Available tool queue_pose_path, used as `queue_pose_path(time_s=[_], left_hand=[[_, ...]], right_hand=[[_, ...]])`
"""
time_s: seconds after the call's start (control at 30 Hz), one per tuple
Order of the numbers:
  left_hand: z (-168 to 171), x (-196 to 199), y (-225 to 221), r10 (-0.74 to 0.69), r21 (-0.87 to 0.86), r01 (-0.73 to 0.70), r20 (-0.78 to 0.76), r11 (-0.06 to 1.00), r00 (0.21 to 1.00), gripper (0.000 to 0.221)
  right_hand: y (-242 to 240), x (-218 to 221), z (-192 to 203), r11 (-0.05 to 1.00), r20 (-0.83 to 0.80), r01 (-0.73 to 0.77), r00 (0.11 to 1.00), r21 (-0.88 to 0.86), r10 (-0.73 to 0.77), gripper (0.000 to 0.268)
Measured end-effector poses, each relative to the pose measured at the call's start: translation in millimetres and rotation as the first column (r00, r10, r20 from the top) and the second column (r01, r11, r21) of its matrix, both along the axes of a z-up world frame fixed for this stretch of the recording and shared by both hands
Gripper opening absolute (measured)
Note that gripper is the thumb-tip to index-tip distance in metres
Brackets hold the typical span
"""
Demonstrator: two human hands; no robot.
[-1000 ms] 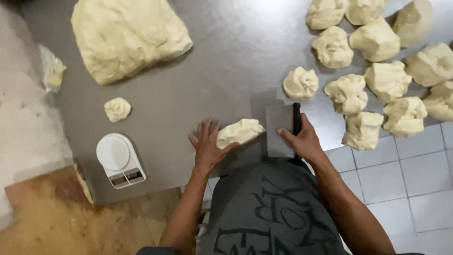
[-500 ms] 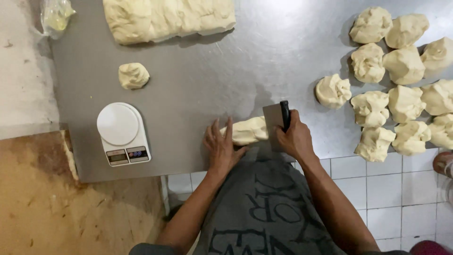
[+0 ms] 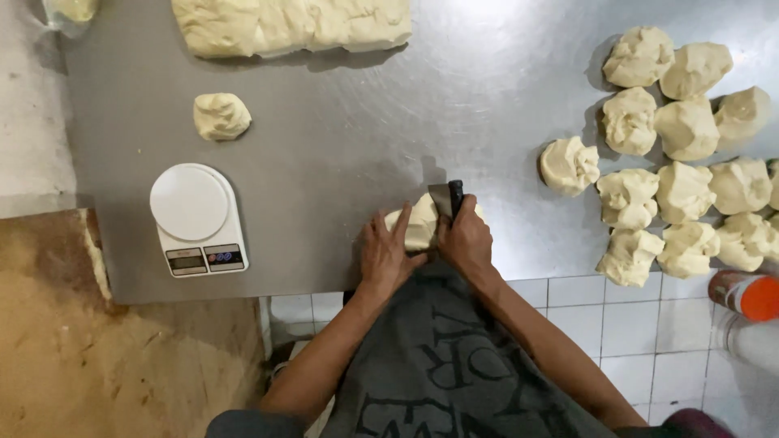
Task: Cutting, weighing, and shaping portions of dough on a metal workbench in a bakery.
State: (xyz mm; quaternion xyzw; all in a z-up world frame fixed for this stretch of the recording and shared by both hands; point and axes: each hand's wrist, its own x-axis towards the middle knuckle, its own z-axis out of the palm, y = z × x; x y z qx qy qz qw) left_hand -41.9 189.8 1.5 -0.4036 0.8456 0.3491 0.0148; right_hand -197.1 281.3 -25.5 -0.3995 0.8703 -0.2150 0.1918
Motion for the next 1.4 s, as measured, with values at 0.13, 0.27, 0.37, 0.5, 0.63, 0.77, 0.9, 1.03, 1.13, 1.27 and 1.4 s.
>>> queue_pose_path(time_s=[0.13, 0.27, 0.37, 0.5, 0.63, 0.77, 0.9, 1.03, 1.13, 1.27, 1.4], left_hand=[[-26.6, -7.6, 7.2, -0.020, -0.009, 0.020, -0.009, 1.000, 1.000, 0.105], [-32.4, -7.1, -0.9, 0.044, -0.033, -0.051, -0.188, 0.998, 0.981, 0.083], [-21.0, 9.0, -19.6, 0.165, 0.141, -0.129, -0.288, 0.982, 0.943, 0.061], [-43.6, 39.9, -18.2, 0.294, 0.255, -0.223, -0.287, 0.941, 0.912, 0.047], [-37.7, 37.7, -9.8, 0.188, 0.210, -0.127, -0.306, 0.970, 0.933, 0.064], [-28.3, 33.6, -22.8, -0.007, 0.003, 0.008, -0.362, 1.000, 0.932, 0.097], [0.7, 53.8, -50.1, 0.039, 0.206, 0.033, -0.338, 0.978, 0.940, 0.087], [14.5, 104.5, -87.0, 0.097, 0.194, -0.018, -0.406, 0.981, 0.908, 0.070], [34.5, 157.8, -133.1, 0.149, 0.049, -0.141, -0.399, 0.989, 0.905, 0.062], [53.9, 220.3, -195.7, 0.308, -0.038, -0.336, -0.312, 0.941, 0.899, 0.056], [12.3, 248.0, -235.0, 0.268, -0.181, -0.303, -0.194, 0.936, 0.944, 0.062]], right_hand=[[-5.1, 6.1, -15.7, 0.999, 0.024, 0.040, 0.999, 0.009, -0.040, 0.047], [-15.2, -7.9, -28.4, 0.999, 0.208, 0.017, 0.978, -0.030, -0.011, 0.048], [-6.1, -28.6, -32.2, 0.997, 0.357, 0.004, 0.934, 0.077, -0.032, 0.039], [-9.0, -33.9, -30.9, 0.999, 0.632, 0.046, 0.774, -0.002, -0.034, 0.035], [-14.3, -6.2, -11.9, 0.993, 0.394, 0.023, 0.916, 0.118, -0.068, 0.045], [-16.9, 12.9, -39.6, 0.966, -0.007, -0.112, 0.993, 0.234, 0.117, 0.045], [-22.8, 16.8, 8.4, 0.985, 0.328, -0.003, 0.943, 0.171, -0.054, 0.038], [-2.5, 20.0, 8.3, 0.935, 0.727, 0.355, 0.642, -0.001, -0.243, 0.039], [10.7, 7.9, -1.4, 0.875, 0.710, 0.479, 0.639, -0.066, -0.296, 0.041], [25.1, -16.6, -7.6, 0.818, 0.657, 0.557, 0.673, -0.147, -0.340, 0.044], [32.0, -39.3, -15.6, 0.814, 0.626, 0.561, 0.691, -0.150, -0.361, 0.044]])
